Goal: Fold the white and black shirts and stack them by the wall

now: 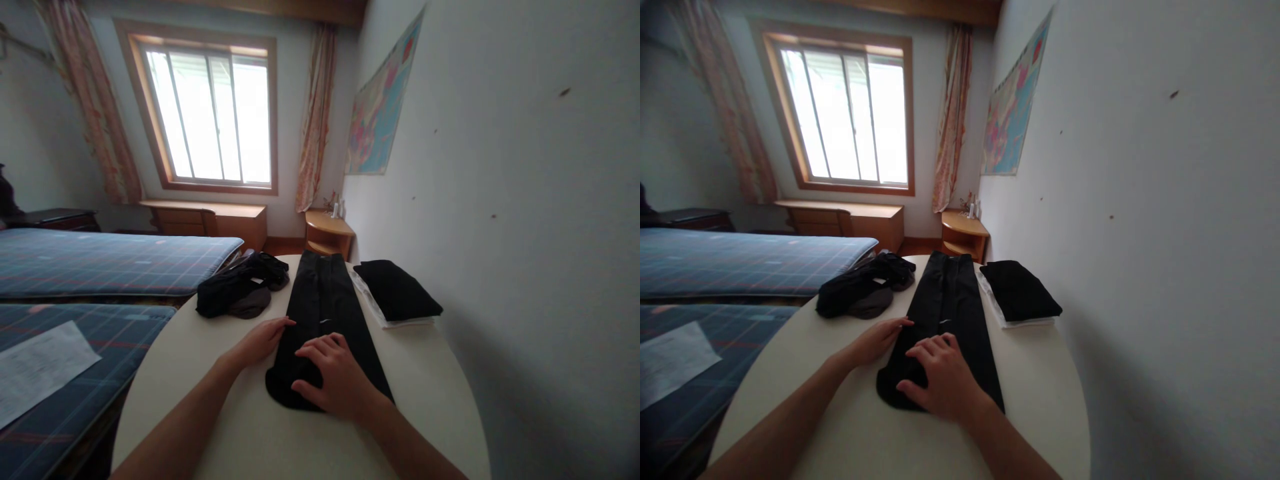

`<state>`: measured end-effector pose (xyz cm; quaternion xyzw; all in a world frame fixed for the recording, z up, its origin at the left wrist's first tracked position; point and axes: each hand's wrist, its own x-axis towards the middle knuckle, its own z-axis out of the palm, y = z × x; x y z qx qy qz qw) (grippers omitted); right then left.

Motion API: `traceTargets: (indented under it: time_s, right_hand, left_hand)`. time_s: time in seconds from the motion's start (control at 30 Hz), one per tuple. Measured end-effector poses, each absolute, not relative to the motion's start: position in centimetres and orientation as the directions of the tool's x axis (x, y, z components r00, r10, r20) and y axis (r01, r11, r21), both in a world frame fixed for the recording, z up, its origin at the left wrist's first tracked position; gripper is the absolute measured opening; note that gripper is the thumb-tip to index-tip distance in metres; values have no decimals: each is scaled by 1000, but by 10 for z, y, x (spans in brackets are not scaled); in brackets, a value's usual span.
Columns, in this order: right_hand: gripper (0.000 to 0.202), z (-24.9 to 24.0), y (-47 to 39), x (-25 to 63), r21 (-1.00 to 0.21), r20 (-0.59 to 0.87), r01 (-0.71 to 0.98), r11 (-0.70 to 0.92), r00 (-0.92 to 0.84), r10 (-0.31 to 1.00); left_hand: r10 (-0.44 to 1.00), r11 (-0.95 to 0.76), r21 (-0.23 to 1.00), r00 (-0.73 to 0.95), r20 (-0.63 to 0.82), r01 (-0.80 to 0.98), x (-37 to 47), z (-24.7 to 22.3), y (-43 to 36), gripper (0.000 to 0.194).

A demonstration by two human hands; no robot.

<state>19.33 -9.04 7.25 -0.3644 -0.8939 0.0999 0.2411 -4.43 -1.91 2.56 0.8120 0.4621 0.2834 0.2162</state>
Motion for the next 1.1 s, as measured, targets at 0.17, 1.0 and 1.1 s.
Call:
traceTargets:
  time_s: [0.17,1.0,1.1]
  right_hand:
    - [40,48,-96,165,-260,358,564,784,-698,620]
    - [9,53,-75,206,-300,335,316,900,-849,409]
    - [14,60,-66,222,-399,339,396,827,-774,535]
  left_hand:
    - [861,-506,595,408,304,624,-50,15,-11,32]
    - [770,-636,505,530,356,584,-31,35,-31,30]
    - [706,-696,485,628,328,529,-18,43,-43,35]
